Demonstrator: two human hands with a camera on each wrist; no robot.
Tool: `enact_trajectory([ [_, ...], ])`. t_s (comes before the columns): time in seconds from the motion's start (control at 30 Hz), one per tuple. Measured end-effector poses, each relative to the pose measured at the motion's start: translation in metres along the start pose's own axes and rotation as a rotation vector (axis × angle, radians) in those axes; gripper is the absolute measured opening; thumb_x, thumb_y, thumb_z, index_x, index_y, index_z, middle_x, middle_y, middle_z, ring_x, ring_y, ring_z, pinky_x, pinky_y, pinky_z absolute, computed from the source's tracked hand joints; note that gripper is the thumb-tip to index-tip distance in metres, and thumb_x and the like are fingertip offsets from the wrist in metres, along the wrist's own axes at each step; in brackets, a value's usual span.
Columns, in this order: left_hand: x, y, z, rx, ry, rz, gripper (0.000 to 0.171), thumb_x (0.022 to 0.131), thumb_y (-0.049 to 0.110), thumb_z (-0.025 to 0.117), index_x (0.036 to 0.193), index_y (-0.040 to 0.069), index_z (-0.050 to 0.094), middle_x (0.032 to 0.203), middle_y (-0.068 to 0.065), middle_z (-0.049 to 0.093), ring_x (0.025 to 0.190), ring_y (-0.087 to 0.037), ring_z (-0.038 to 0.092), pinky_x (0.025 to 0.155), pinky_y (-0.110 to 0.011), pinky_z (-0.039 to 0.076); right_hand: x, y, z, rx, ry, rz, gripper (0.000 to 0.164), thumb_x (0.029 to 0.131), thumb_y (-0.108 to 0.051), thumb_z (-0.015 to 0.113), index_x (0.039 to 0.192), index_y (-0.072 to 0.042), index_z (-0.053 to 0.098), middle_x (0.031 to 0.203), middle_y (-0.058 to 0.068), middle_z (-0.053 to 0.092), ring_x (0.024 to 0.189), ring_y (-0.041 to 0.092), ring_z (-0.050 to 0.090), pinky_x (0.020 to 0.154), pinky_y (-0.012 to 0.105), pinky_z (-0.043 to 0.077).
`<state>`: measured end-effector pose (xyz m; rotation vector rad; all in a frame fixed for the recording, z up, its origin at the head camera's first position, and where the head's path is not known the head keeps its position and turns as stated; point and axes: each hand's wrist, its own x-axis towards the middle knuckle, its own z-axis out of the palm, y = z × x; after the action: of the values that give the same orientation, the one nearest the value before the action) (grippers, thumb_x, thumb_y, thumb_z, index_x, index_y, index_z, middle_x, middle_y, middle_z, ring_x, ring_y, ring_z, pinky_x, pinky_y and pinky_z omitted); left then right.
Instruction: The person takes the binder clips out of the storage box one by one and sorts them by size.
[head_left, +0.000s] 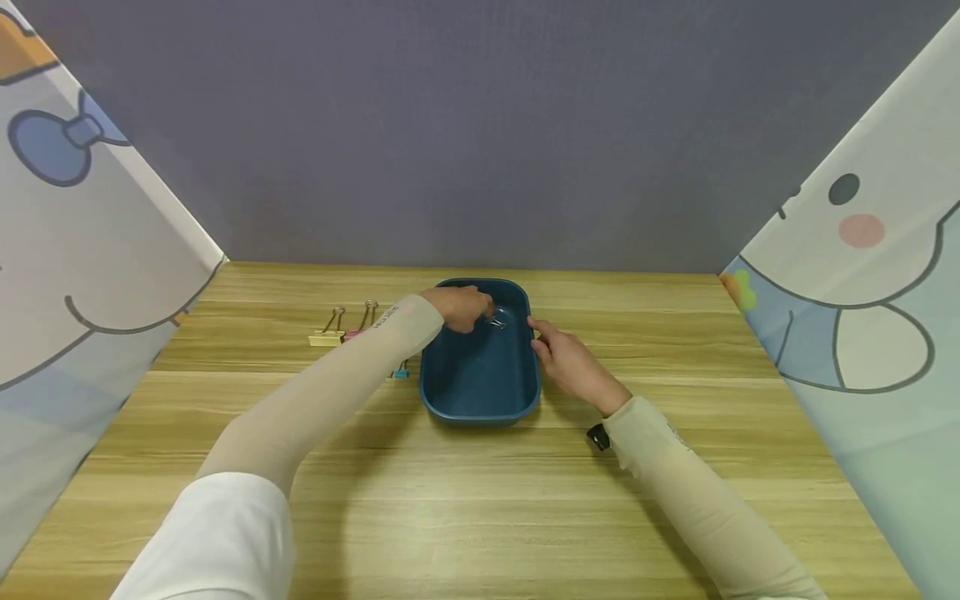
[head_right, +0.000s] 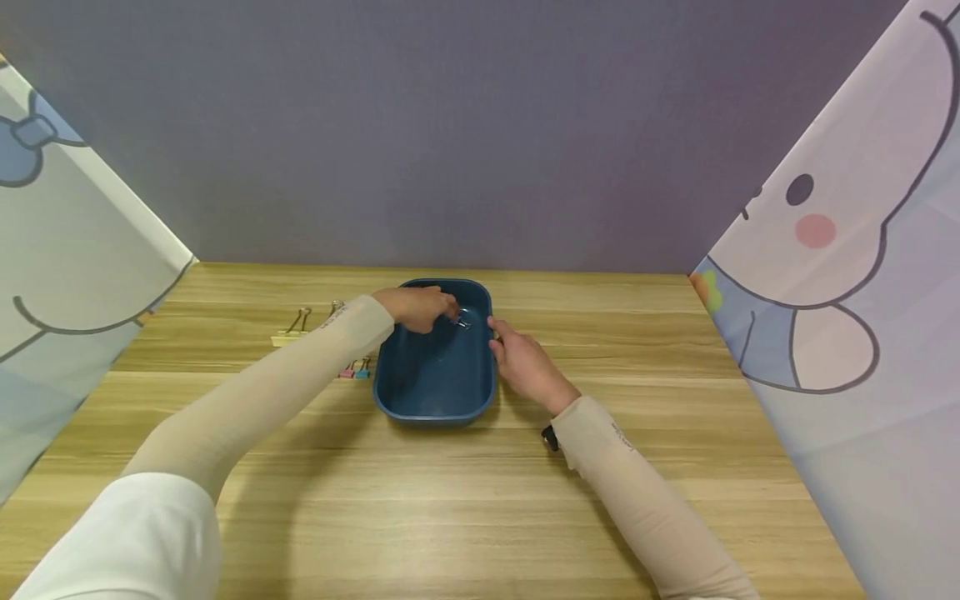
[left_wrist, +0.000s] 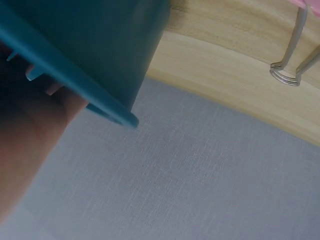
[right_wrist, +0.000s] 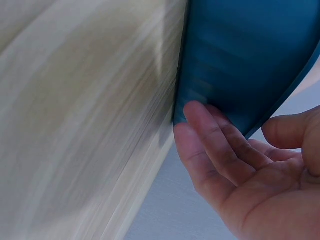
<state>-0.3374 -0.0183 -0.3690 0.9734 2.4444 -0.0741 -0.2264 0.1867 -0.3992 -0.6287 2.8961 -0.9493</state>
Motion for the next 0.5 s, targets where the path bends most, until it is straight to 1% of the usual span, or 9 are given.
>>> enact_trajectory([
  [0.13,-0.005,0.0,0.0,0.015,-0.012,0.031,0.042,0.093,0.003,0.051,0.132,0.017,0.056,0.145,-0.004,0.037,0.133,-0.025,0.034,0.093,-0.035,0.039,0.0,-0.001,0.0,0.0,-0.003,0.003,0.041,0.101,-0.008,0.043,0.139,0.005,0.039,0.074,0.004,0.05,0.06,0.015,0.045,0.06,0.033,0.041],
  [0.23,-0.008,-0.001,0.002,0.0,-0.016,0.051,0.043,0.092,0.0,0.05,0.132,0.015,0.056,0.144,-0.006,0.038,0.131,-0.025,0.036,0.091,-0.034,0.04,0.0,-0.001,0.0,0.0,-0.008,0.013,0.041,0.101,-0.008,0.044,0.14,0.004,0.039,0.076,0.004,0.052,0.062,0.016,0.046,0.062,0.034,0.041],
  [0.3,-0.008,-0.003,0.004,-0.02,-0.015,0.059,0.043,0.091,-0.001,0.049,0.132,0.013,0.055,0.142,-0.006,0.041,0.129,-0.024,0.039,0.087,-0.033,0.041,0.0,-0.001,0.0,-0.006,-0.007,0.02,0.042,0.101,-0.009,0.044,0.14,0.004,0.039,0.078,0.005,0.053,0.064,0.016,0.047,0.064,0.035,0.042],
  [0.37,-0.009,-0.006,0.007,-0.037,-0.003,0.069,0.042,0.09,-0.001,0.05,0.13,0.012,0.056,0.136,-0.006,0.048,0.123,-0.021,0.046,0.082,-0.031,0.043,0.0,-0.001,0.0,-0.013,-0.004,0.02,0.042,0.101,-0.009,0.044,0.14,0.003,0.039,0.08,0.005,0.055,0.066,0.017,0.048,0.066,0.036,0.043],
  [0.43,-0.009,-0.008,0.009,-0.048,0.017,0.085,0.039,0.089,-0.002,0.051,0.126,0.011,0.059,0.127,-0.005,0.055,0.112,-0.018,0.053,0.079,-0.03,0.044,0.0,-0.001,0.0,-0.017,-0.004,0.018,0.042,0.101,-0.01,0.044,0.14,0.003,0.039,0.081,0.005,0.055,0.066,0.017,0.049,0.067,0.036,0.043],
  [0.5,-0.009,-0.009,0.011,-0.038,0.044,0.107,0.034,0.089,-0.002,0.053,0.119,0.01,0.062,0.117,-0.004,0.06,0.101,-0.016,0.056,0.077,-0.029,0.046,0.0,-0.002,0.0,-0.015,-0.011,0.019,0.042,0.101,-0.01,0.044,0.14,0.003,0.038,0.08,0.005,0.055,0.065,0.017,0.048,0.066,0.036,0.043],
])
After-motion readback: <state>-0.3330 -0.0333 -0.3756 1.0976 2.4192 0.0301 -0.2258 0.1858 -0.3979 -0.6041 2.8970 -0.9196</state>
